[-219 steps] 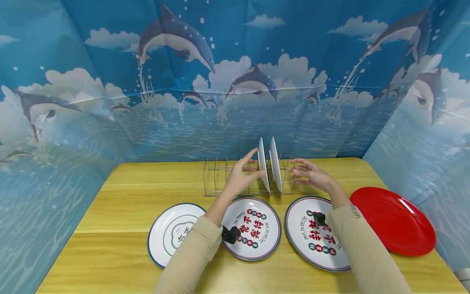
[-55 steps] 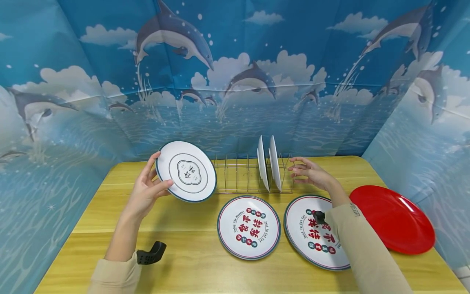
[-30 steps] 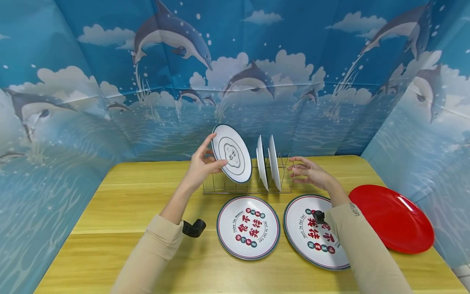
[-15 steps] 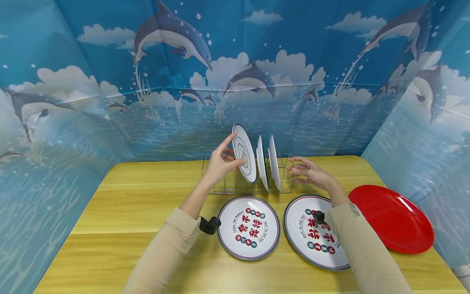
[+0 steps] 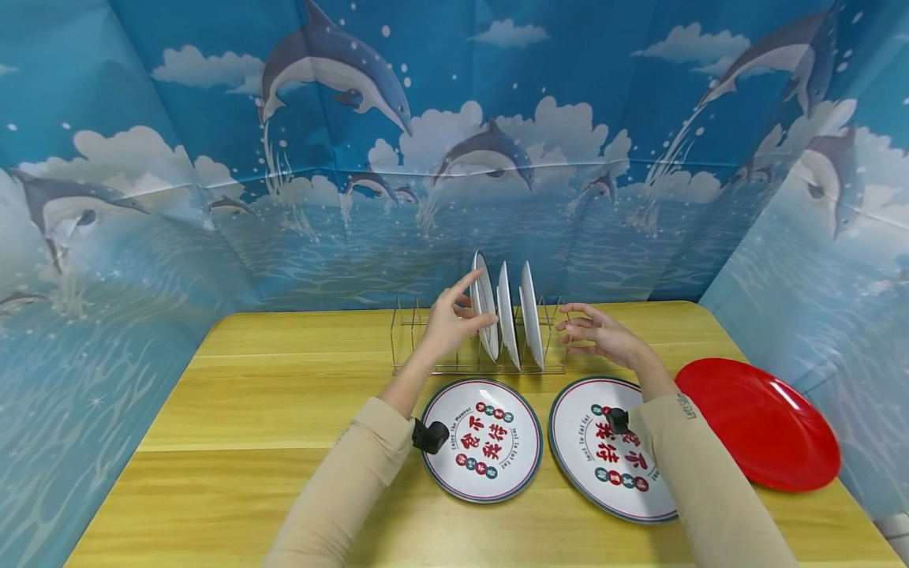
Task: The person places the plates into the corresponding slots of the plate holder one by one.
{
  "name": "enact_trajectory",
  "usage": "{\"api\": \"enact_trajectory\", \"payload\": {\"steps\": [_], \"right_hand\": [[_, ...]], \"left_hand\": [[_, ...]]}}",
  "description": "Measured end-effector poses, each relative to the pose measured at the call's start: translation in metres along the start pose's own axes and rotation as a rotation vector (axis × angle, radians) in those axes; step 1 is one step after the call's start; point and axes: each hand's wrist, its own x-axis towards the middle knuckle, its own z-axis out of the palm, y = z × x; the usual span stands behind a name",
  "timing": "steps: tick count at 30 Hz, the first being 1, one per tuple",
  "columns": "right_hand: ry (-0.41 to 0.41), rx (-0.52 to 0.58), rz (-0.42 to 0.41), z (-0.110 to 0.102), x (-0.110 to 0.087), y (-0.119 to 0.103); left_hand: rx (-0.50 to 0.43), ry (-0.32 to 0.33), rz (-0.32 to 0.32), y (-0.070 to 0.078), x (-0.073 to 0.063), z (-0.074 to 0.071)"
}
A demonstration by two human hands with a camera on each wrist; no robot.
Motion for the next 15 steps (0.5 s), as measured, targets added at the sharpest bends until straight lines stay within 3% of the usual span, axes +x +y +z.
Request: {"api": "enact_trajectory", "payload": {"steps": [6,15], "right_hand": [[-0.012,-0.001,-0.005,-0.002,0.0,0.002],[-0.014,0.001,-0.01,-0.002,0.0,0.002]], "left_hand": [[-0.003,0.025,-0.007,-0.008,0.002,0.006],[0.076,0.043,0.018,-0.015,0.003,0.013]]}}
